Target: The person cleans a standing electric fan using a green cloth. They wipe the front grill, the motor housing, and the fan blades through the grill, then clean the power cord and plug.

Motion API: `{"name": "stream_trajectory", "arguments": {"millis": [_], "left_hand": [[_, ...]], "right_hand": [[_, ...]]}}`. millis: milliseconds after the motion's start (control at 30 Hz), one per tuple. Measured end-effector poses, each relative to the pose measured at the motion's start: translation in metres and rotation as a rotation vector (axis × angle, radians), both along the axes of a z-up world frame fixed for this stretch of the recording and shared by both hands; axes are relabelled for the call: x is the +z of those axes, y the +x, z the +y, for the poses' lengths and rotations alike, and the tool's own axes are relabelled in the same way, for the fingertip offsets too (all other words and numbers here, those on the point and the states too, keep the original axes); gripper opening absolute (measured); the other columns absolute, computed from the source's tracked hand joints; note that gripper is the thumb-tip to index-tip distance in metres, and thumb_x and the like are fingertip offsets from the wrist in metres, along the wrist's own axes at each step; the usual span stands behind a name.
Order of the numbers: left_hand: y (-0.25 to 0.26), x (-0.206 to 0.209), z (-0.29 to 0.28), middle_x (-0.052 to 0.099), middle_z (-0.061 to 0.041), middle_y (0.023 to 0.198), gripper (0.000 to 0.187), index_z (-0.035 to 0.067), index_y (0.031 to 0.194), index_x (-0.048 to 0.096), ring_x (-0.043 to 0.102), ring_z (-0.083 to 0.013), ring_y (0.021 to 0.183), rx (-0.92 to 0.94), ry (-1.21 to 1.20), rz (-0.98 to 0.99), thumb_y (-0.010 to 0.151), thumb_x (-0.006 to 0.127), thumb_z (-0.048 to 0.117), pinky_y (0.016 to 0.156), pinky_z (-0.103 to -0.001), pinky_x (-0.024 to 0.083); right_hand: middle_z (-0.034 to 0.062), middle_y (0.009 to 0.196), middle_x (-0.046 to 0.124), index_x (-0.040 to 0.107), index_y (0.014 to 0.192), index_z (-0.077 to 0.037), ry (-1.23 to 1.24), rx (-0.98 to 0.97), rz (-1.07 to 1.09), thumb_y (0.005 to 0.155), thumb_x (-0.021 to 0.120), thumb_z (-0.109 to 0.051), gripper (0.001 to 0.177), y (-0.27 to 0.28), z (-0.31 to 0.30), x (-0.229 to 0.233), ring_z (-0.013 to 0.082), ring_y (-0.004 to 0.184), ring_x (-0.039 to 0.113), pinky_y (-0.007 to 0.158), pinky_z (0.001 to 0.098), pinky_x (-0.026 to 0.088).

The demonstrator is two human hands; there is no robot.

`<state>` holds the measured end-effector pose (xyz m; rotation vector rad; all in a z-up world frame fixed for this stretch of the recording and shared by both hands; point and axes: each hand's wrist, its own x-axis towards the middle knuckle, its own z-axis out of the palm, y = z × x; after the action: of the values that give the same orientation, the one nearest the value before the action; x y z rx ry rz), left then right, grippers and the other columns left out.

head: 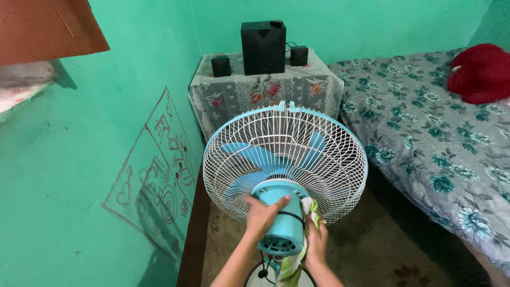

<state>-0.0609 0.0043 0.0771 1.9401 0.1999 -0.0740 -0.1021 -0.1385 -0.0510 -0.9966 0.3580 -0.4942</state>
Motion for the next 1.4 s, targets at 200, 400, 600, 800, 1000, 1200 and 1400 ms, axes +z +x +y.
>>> {"name": "stream_trajectory", "arguments": {"millis": [200, 400, 600, 800, 1000, 1200, 1400], "left_hand": [[-0.004, 0.004, 0.000, 0.051, -0.030, 0.143, 0.139, -0.001, 0.154, 0.011, 0.060, -0.0429, 0.127, 0.011, -0.022, 0.026, 0.057, 0.088, 0.062, 0.108, -0.044, 0.048], [0.011, -0.031, 0.003, 0.047, -0.030, 0.147, 0.134, -0.004, 0.153, 0.014, 0.054, -0.0415, 0.135, -0.013, -0.118, -0.036, 0.060, 0.087, 0.059, 0.113, -0.044, 0.043], [0.003, -0.041, 0.000, 0.009, -0.038, 0.163, 0.096, -0.005, 0.157, 0.013, 0.007, -0.0502, 0.153, 0.070, 0.167, -0.501, 0.092, 0.068, 0.039, 0.118, -0.057, 0.018], [-0.047, 0.062, 0.015, 0.011, -0.017, 0.174, 0.073, 0.011, 0.163, 0.015, 0.021, -0.0324, 0.156, -0.151, -0.444, -0.703, 0.104, 0.048, 0.039, 0.122, -0.046, 0.029], [-0.039, 0.114, 0.033, 0.053, -0.019, 0.149, 0.077, 0.011, 0.162, 0.028, 0.056, -0.0247, 0.129, -0.251, -0.734, -0.596, 0.096, 0.067, 0.023, 0.105, -0.036, 0.047], [-0.003, 0.072, 0.073, 0.062, -0.014, 0.141, 0.061, 0.007, 0.152, 0.044, 0.064, -0.0207, 0.124, -0.031, -0.586, -0.647, 0.095, 0.065, 0.013, 0.101, -0.032, 0.052], [-0.018, 0.009, 0.084, 0.060, -0.016, 0.132, 0.044, 0.012, 0.133, 0.065, 0.064, -0.0277, 0.121, -0.062, -0.147, -0.799, 0.090, 0.067, 0.001, 0.100, -0.036, 0.053]], "right_hand": [[0.0159, 0.107, 0.070, 0.063, 0.123, 0.000, 0.107, 0.104, 0.289, 0.100, 0.052, -0.021, 0.034, 0.011, -0.009, -0.026, 0.0269, 0.091, 0.066, 0.079, 0.0405, 0.054], [0.0156, 0.100, 0.073, 0.067, 0.117, 0.002, -0.086, 0.205, 0.307, 0.097, 0.055, -0.017, 0.031, 0.012, -0.033, -0.044, 0.0270, 0.088, 0.066, 0.077, 0.0412, 0.053], [0.0106, 0.105, 0.073, 0.067, 0.119, 0.000, -0.299, -0.075, 0.031, 0.097, 0.062, -0.015, 0.028, -0.014, -0.030, 0.054, 0.0176, 0.091, 0.066, 0.081, 0.0320, 0.052], [0.0099, 0.114, 0.069, 0.058, 0.131, -0.006, -0.016, 0.168, -0.185, 0.096, 0.061, -0.016, 0.036, -0.024, 0.023, 0.201, 0.0192, 0.096, 0.071, 0.079, 0.0359, 0.058], [0.0121, 0.126, 0.063, 0.054, 0.138, -0.008, -0.088, 0.574, -0.151, 0.102, 0.051, -0.039, 0.048, 0.008, 0.071, 0.236, 0.0229, 0.113, 0.062, 0.095, 0.0397, 0.053], [0.0068, 0.153, 0.057, 0.052, 0.149, -0.006, -0.544, 0.739, -0.204, 0.107, 0.043, -0.042, 0.055, 0.036, 0.046, 0.212, 0.0149, 0.138, 0.053, 0.114, 0.0303, 0.036], [0.0091, 0.126, 0.074, 0.067, 0.131, -0.006, -1.166, 0.534, -0.148, 0.102, 0.050, -0.026, 0.039, 0.034, 0.017, 0.168, 0.0186, 0.117, 0.071, 0.100, 0.0313, 0.052]]}}
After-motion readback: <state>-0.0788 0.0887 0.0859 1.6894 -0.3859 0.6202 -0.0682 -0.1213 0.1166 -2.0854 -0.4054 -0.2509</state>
